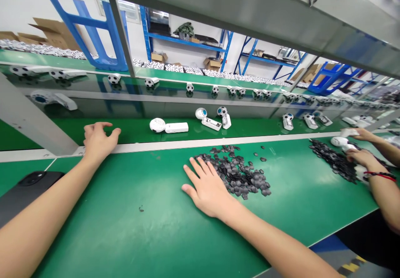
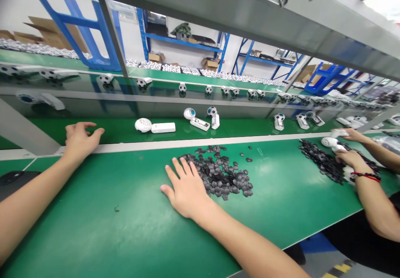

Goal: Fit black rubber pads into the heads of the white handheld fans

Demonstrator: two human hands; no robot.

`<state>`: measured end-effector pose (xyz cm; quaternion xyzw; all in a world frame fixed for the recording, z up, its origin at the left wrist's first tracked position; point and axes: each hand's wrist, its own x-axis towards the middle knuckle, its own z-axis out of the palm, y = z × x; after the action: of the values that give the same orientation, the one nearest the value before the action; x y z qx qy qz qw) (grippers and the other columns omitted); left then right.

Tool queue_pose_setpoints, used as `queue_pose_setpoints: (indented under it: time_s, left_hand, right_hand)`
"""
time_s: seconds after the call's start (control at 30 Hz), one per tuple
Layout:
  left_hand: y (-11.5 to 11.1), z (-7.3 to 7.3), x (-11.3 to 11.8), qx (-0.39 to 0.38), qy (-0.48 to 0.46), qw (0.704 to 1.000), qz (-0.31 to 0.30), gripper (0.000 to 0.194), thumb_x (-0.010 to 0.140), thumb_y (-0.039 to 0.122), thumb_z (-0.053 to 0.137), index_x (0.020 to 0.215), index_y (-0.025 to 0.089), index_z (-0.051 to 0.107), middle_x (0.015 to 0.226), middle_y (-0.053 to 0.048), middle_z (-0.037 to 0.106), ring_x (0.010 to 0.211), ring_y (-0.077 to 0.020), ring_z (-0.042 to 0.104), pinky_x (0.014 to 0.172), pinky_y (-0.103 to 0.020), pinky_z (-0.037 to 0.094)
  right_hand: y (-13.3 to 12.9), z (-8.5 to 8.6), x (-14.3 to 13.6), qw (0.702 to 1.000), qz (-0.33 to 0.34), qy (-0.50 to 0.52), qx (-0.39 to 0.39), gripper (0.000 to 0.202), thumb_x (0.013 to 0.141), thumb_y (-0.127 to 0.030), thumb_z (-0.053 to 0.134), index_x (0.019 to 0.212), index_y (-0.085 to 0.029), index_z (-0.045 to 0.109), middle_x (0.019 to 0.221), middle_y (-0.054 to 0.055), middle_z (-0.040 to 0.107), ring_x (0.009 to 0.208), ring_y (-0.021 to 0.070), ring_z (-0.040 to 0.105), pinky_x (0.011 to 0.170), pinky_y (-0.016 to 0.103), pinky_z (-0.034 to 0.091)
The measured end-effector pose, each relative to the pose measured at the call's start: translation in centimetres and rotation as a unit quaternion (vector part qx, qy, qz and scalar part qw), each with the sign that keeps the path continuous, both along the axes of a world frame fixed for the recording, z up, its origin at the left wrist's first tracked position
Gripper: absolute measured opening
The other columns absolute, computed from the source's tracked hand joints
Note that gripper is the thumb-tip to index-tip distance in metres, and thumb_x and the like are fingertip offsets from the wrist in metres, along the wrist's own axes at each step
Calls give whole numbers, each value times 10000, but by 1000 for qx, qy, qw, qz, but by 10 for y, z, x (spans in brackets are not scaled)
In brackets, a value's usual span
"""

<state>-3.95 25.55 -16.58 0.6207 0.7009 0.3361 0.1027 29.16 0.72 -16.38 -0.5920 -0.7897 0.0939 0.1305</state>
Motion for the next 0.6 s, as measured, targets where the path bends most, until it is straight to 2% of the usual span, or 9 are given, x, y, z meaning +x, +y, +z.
queue_pose_setpoints:
  time_s: [0.17, 0.23, 0.3, 0.33, 0.37, 0.43, 0.53, 0.6]
  left_hand:
    - [-11, 7, 11, 58, 27, 998, 3, 438, 938, 445, 611, 1269, 164, 551, 1365, -156, 427, 1280, -346, 488, 1146, -608, 317]
    - [-20, 10, 21, 96, 42, 994, 4, 402, 947, 372, 599, 1283, 165, 523, 1402, -153, 419, 1293, -333, 487, 1157, -584, 313]
    - [-33, 12, 36, 137, 55, 989, -26, 385, 965, 331, 564, 1306, 166, 501, 1435, -146, 417, 1260, -305, 523, 1150, -541, 336]
    - [-42, 12, 47, 156, 61, 985, -52, 369, 972, 330, 550, 1302, 171, 505, 1430, -137, 439, 1246, -293, 540, 1140, -514, 355]
    - [-52, 11, 59, 178, 64, 977, -97, 353, 976, 329, 539, 1288, 167, 519, 1413, -141, 468, 1249, -300, 546, 1129, -505, 368]
    - [-78, 10, 86, 191, 75, 960, -192, 278, 980, 349, 524, 1208, 196, 569, 1316, -113, 563, 1289, -297, 535, 1115, -459, 401]
    - [-124, 9, 125, 143, 115, 892, -414, 315, 1014, 352, 491, 1287, 215, 564, 1397, -127, 563, 1346, -304, 508, 1124, -487, 400]
    - [-153, 10, 143, 112, 148, 848, -496, 348, 1027, 358, 483, 1348, 243, 550, 1464, -121, 537, 1362, -315, 493, 1132, -528, 377]
  right_hand:
    - [-11, 22, -10, 983, 160, 74, -40, 568, 1119, -500, 366, 1625, -243, 371, 1726, 54, 194, 1602, 281, 120, 1304, 541, 157]
    - [-10, 33, 0, 975, 182, 122, -31, 518, 1131, -457, 353, 1606, -256, 401, 1708, 43, 270, 1591, 257, 182, 1308, 540, 143]
    - [-5, 41, 20, 972, 136, 190, 15, 473, 1136, -427, 346, 1569, -269, 455, 1653, 36, 399, 1548, 235, 308, 1305, 516, 185]
    - [-1, 44, 33, 968, 96, 226, 44, 457, 1135, -426, 348, 1543, -271, 487, 1610, 38, 464, 1510, 228, 379, 1290, 491, 246]
    - [3, 46, 48, 961, 46, 260, 77, 440, 1134, -430, 348, 1502, -272, 530, 1552, 42, 531, 1458, 225, 451, 1256, 466, 324]
    - [12, 45, 79, 955, -40, 273, 111, 420, 1130, -450, 351, 1415, -271, 602, 1459, 44, 608, 1385, 235, 524, 1209, 447, 386]
    - [25, 32, 123, 956, -130, 240, 111, 466, 1121, -500, 326, 1368, -250, 632, 1413, 60, 633, 1361, 246, 539, 1206, 446, 382]
    - [33, 18, 145, 954, -184, 214, 98, 539, 1097, -555, 333, 1400, -208, 614, 1447, 106, 605, 1403, 279, 499, 1244, 484, 322]
